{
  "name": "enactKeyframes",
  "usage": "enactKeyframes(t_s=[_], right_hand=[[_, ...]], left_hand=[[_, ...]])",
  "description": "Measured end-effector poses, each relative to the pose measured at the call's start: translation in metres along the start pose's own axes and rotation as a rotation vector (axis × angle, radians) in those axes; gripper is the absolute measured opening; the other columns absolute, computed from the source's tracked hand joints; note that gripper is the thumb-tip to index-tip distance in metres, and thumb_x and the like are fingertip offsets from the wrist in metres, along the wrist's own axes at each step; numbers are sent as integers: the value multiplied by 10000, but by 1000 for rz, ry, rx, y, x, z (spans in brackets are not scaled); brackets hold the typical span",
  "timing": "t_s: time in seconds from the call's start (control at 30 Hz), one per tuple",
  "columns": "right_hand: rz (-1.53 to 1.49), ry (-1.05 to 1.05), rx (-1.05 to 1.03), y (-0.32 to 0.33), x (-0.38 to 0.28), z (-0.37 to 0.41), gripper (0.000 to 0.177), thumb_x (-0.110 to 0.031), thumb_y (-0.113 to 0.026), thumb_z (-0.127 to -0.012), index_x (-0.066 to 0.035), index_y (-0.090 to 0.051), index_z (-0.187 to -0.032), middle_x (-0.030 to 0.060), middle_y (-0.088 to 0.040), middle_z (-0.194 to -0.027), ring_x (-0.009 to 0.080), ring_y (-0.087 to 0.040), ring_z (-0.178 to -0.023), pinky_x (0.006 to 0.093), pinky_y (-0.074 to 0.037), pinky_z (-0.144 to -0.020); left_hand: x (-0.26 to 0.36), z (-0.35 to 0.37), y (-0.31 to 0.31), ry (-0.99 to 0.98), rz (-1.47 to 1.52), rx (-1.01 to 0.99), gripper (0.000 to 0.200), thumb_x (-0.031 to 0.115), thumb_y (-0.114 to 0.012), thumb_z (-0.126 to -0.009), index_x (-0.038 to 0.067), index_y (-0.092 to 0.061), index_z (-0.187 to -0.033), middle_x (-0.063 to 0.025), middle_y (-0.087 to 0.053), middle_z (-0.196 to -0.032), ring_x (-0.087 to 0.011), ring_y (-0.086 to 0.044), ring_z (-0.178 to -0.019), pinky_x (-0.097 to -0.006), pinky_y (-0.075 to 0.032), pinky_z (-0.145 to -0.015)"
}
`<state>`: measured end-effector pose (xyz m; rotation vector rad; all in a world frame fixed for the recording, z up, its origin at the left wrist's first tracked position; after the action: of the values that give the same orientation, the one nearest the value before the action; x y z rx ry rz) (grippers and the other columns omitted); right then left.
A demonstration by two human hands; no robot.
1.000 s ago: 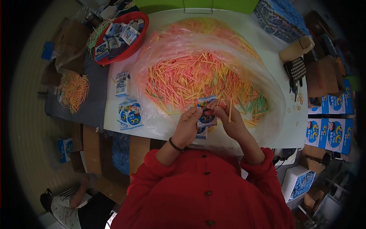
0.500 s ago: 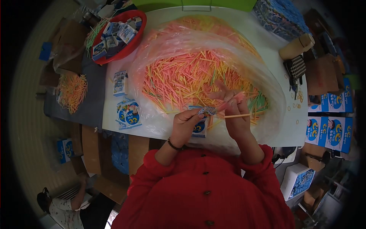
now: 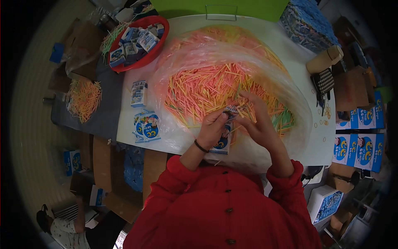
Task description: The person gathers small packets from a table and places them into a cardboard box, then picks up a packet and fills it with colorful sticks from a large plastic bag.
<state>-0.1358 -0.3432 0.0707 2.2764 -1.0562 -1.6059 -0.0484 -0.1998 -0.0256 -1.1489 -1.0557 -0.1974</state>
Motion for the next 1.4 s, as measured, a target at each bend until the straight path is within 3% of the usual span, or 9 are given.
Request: enactKeyframes(t_s=[0.17,0.53,0.7,0.73,0.8,0.97,1.1,1.2,1.4], right_hand=[[308,80,189,18,3,3,159,-73,-672,-808,-79,-612,-956,59,-616,-867,282,-556,-839,398,-355,-826],[-1,88,67,-28,-23,9,212,-51,-688,-799,-50,-625,-1001,74,-623,-916,258,-567,-850,358,-410,-799],[-155,223,-61,-34,-13,5,201,-54,-641,-857,-37,-612,-1055,79,-618,-965,219,-578,-838,347,-442,-787],[-490,-33,130,-25,-12,5,178,-61,-593,-895,-40,-598,-1071,74,-611,-973,196,-575,-835,335,-449,-784],[-790,-312,343,-5,5,11,162,-69,-545,-932,-44,-584,-1087,69,-605,-981,172,-573,-831,323,-455,-780],[-897,-386,483,82,37,43,162,-41,-455,-951,-46,-537,-1091,48,-552,-963,125,-524,-767,286,-441,-727],[-784,-316,423,122,48,64,172,1,-460,-919,-57,-543,-1058,28,-542,-979,135,-512,-814,272,-419,-748],[281,-377,-187,112,30,62,210,19,-547,-806,-31,-530,-1009,105,-553,-978,203,-541,-889,294,-429,-804],[758,-279,-299,104,63,88,299,-56,-620,-681,-14,-544,-967,166,-576,-982,378,-543,-998,452,-437,-878]], left_hand=[[16,-18,-18,-130,-230,-75,408,18,-569,-933,10,-512,-1337,-49,-628,-1146,-120,-568,-1057,-252,-468,-889],[32,38,-2,-92,-407,115,348,-62,-622,-874,-6,-571,-1214,-71,-669,-1076,-127,-623,-988,-273,-520,-864],[61,60,-11,-259,-915,77,282,-14,-630,-889,-15,-591,-1168,-72,-696,-942,-112,-652,-849,-254,-535,-784],[71,68,-12,-262,-922,90,282,-14,-630,-889,-15,-591,-1168,-72,-696,-942,-112,-652,-849,-254,-535,-784],[95,90,2,-148,-448,542,171,20,-625,-906,-5,-621,-1075,-65,-696,-924,-105,-650,-815,-244,-525,-738],[133,114,113,-265,-1271,934,263,116,-699,-865,9,-626,-1095,-105,-644,-925,-205,-602,-871,-347,-480,-803],[141,104,71,-702,-2013,934,376,143,-754,-788,41,-634,-1129,-132,-591,-1021,-339,-519,-998,-457,-384,-910],[116,94,34,-601,-1990,488,353,176,-777,-754,58,-630,-1052,-117,-583,-1009,-314,-518,-991,-427,-385,-868],[44,71,-20,-245,-1737,179,454,313,-823,-655,55,-583,-941,-104,-543,-915,-290,-503,-881,-402,-366,-778]])
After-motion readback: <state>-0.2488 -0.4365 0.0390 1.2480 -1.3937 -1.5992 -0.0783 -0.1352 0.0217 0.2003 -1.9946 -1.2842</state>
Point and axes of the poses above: each hand's wrist, its own z-axis away from the middle knuckle, its own y-axis out of the back of the hand, x = y × z, the point moved 2 cm from there along -z, towards the middle knuckle
